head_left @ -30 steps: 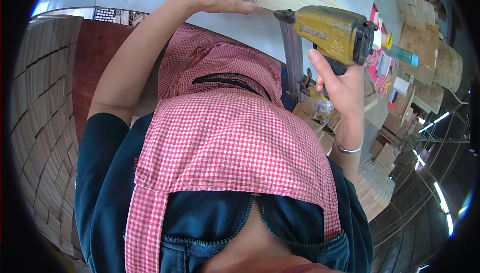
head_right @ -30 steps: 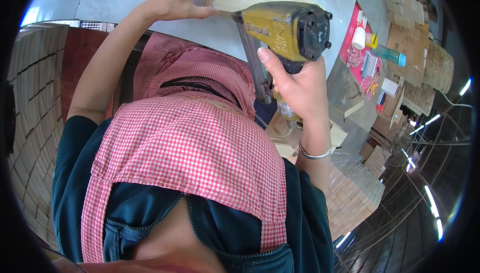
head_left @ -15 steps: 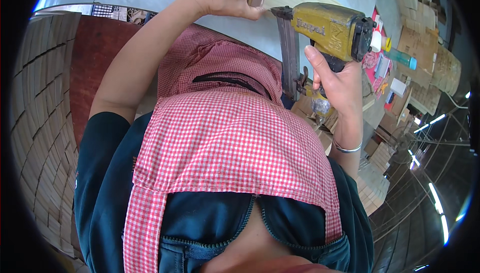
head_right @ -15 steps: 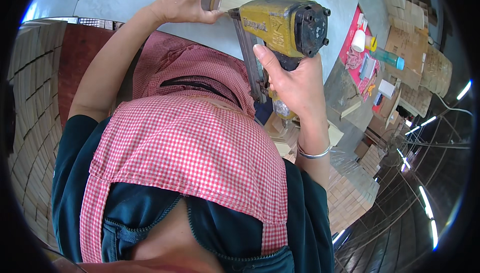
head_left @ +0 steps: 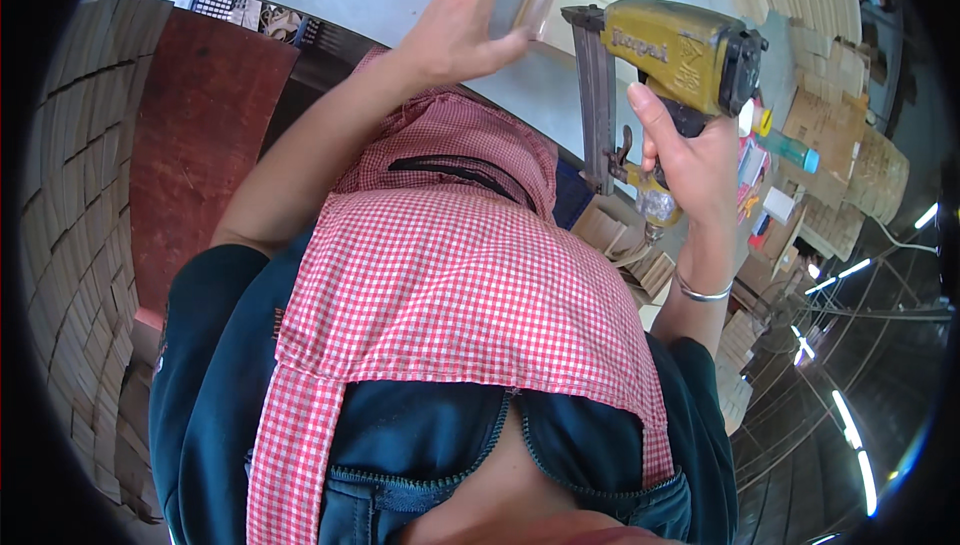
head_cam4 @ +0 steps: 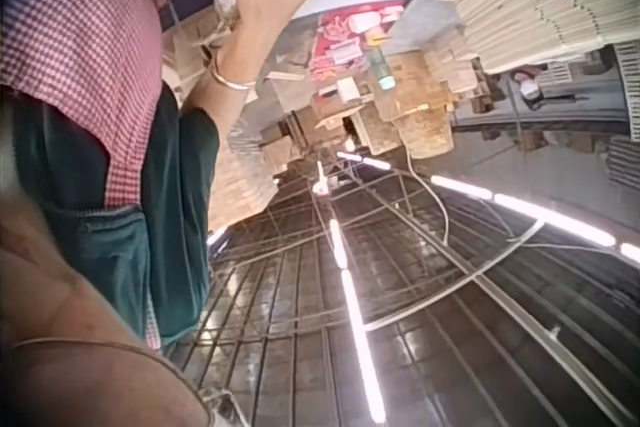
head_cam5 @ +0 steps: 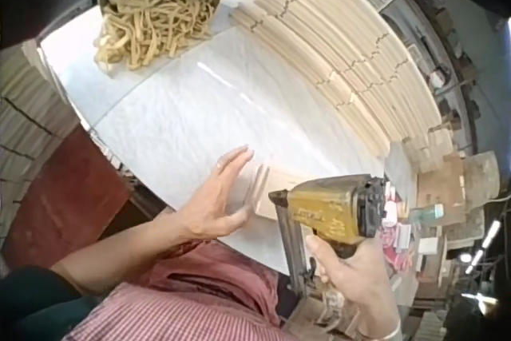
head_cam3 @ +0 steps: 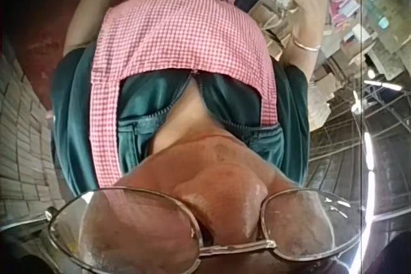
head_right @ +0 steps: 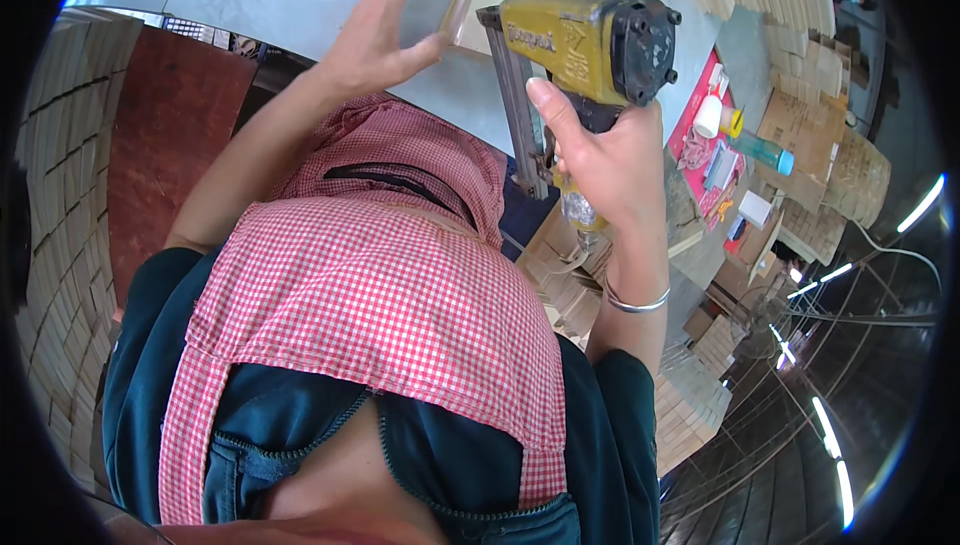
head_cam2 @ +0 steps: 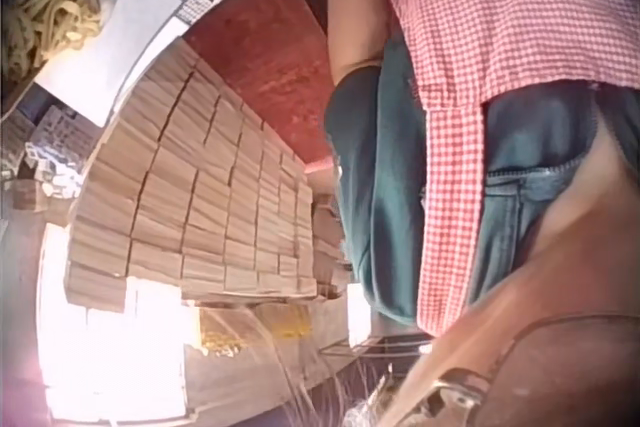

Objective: Assembling wooden boxes by gluing components and securing them with a pneumatic nail gun.

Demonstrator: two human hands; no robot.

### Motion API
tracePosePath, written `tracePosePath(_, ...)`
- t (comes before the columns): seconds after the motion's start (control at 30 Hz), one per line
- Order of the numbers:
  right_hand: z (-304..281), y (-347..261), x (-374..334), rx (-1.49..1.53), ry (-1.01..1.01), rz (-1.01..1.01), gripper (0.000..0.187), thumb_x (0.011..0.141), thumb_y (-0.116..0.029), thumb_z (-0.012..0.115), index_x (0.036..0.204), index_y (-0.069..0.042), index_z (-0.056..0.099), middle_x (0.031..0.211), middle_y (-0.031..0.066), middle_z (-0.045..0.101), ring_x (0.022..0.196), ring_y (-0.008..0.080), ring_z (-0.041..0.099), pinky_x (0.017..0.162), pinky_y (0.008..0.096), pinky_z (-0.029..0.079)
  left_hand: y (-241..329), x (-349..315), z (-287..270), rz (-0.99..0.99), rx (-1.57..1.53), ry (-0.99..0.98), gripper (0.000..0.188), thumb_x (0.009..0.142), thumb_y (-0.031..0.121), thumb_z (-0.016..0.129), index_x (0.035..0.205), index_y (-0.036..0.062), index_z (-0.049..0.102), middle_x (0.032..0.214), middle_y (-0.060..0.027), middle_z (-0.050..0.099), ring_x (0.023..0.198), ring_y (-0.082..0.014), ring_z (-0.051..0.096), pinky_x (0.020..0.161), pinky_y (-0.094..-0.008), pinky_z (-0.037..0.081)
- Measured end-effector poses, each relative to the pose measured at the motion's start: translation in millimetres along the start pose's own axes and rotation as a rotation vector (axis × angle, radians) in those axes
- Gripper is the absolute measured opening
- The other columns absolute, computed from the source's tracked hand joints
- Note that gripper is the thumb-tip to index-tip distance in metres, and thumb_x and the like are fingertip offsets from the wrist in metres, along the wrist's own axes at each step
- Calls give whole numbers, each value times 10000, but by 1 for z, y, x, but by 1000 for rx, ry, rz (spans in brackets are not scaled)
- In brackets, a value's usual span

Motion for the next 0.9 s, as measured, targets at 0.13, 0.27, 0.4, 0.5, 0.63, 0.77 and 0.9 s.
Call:
tracePosePath(0.13,3,-2,17,-36,-56,-41,241,913,-214,765,927,21,713,582,9,608,432,101,505,413,230,379,3,-26,-19,166,299,283,804,763,72,618,1508,-46,338,1552,-310,306,1417,-456,362,1181,-479,340)
tracePosePath(0.27,3,-4,22,-59,-69,-42,242,914,-213,761,934,24,716,571,13,601,434,103,504,415,234,379,-1,-27,-20,128,268,315,773,756,36,597,1491,-43,371,1544,-308,321,1410,-456,374,1175,-477,348)
tracePosePath(0.4,2,-9,25,-108,-91,-62,245,912,-206,760,957,31,717,580,22,607,434,104,500,417,238,380,-3,-28,-23,122,267,340,766,748,21,593,1483,-37,387,1537,-303,334,1403,-452,387,1170,-475,354)
tracePosePath(0.5,1,-13,29,-151,-114,-81,250,909,-200,760,977,37,717,593,29,616,433,105,496,419,242,380,-3,-30,-26,124,278,357,768,742,17,596,1481,-31,393,1532,-299,343,1397,-449,397,1167,-474,358)
tracePosePath(0.63,1,-30,35,-225,-154,-239,273,902,-189,761,1023,50,712,625,39,631,431,109,484,422,248,382,6,-34,-31,212,273,412,761,738,-3,574,1478,-30,399,1531,-297,348,1403,-444,396,1167,-471,360)
tracePosePath(0.77,-2,-35,43,-232,-186,-171,290,900,-198,765,1038,51,709,640,39,632,431,101,477,423,239,381,-31,-50,-33,190,167,490,732,767,104,659,1450,-31,435,1459,-273,429,1354,-420,445,1157,-480,364)
tracePosePath(0.9,-12,-32,55,-203,-147,-135,300,900,-211,770,1041,47,710,632,33,621,434,89,473,421,229,380,-2,-45,-36,196,194,498,695,778,128,725,1421,15,486,1492,-209,433,1367,-370,457,1157,-467,382)
Point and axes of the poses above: each hand's wrist, its own x-axis towards the middle knuckle, its own z-axis out of the palm, y = z × x, the point moved 10 cm from there along x, towards the middle knuckle
